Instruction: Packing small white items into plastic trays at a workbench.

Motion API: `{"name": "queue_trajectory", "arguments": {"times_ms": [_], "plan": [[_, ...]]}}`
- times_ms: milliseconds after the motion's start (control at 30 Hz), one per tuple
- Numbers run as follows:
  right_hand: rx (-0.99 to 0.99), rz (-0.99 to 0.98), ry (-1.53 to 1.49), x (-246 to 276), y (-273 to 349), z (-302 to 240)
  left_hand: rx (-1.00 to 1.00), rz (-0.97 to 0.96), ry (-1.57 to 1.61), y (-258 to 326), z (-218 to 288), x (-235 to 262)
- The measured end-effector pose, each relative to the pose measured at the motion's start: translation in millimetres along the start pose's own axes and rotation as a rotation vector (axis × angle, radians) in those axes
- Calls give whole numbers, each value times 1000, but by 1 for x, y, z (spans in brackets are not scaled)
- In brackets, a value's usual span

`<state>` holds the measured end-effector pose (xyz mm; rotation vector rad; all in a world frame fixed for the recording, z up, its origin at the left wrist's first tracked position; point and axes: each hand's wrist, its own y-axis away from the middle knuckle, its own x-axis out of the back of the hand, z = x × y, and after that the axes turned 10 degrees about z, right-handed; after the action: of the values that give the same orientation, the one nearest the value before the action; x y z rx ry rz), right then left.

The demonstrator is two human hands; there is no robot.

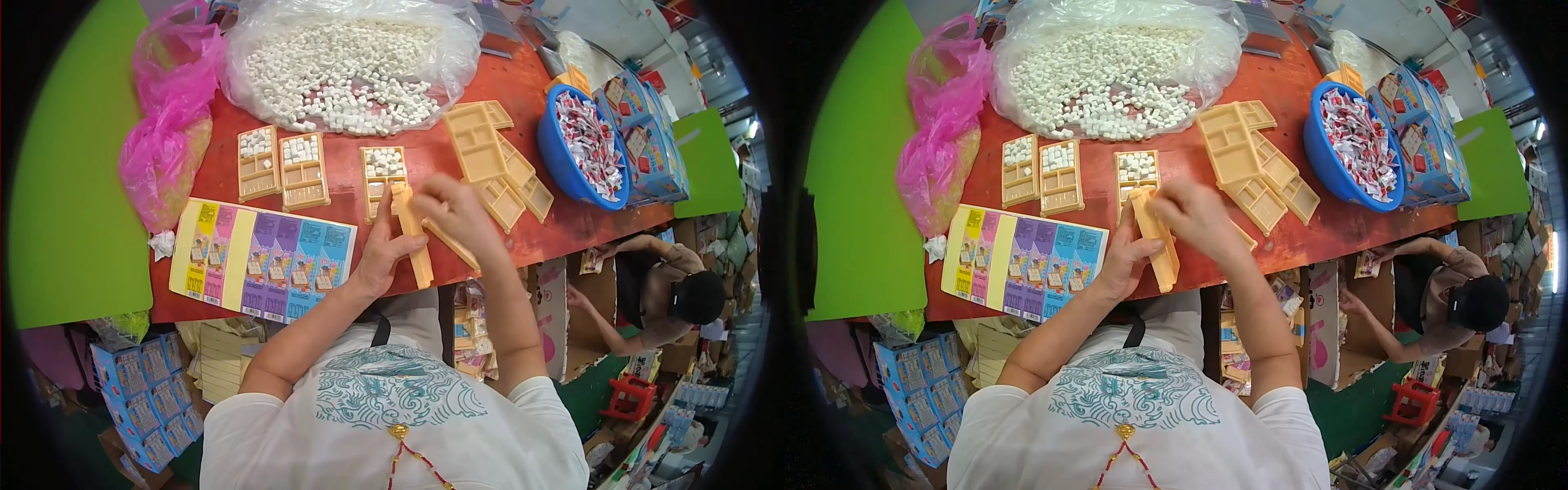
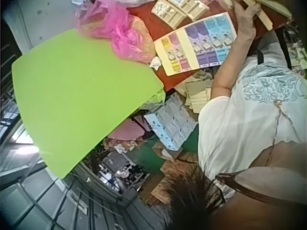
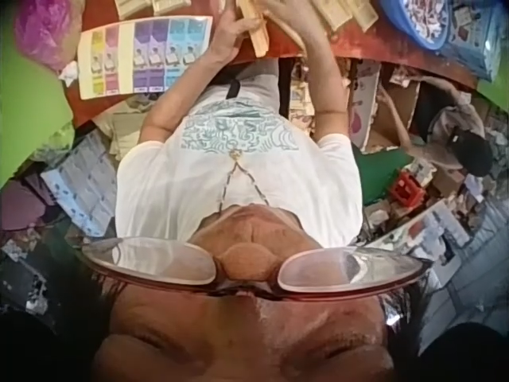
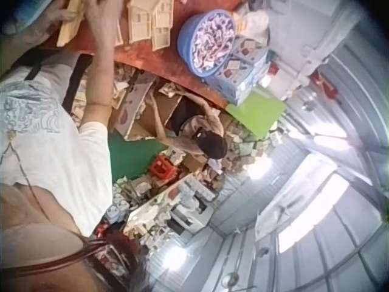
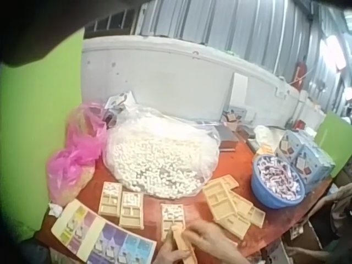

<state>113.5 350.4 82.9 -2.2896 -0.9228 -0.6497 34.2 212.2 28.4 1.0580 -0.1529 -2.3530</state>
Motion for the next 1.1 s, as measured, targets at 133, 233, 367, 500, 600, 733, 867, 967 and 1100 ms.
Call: {"name": "queue_trajectory", "arguments": {"times_ms": [133,233,367,500,600,733,867,967,1100], "plan": [[-269,-97,-476,-12,9,2,24,-7,6,4,4,-1],[-299,-27,-540,-17,12,10,23,-18,47,4,6,-3],[-278,259,-485,8,-9,3,-18,-19,128,-2,7,2],[290,514,323,33,-54,29,-28,5,30,-7,1,5],[226,301,432,22,-42,23,-12,20,6,-4,3,5],[-9,-197,-201,-1,-6,-1,-23,-3,-12,-2,11,-2],[-329,-121,-591,-13,2,1,-50,-37,-3,-2,9,0],[-329,-69,-620,-5,-2,1,-39,-48,28,-4,11,-1],[-340,262,-654,20,-25,23,-20,-8,33,-6,12,5]]}}
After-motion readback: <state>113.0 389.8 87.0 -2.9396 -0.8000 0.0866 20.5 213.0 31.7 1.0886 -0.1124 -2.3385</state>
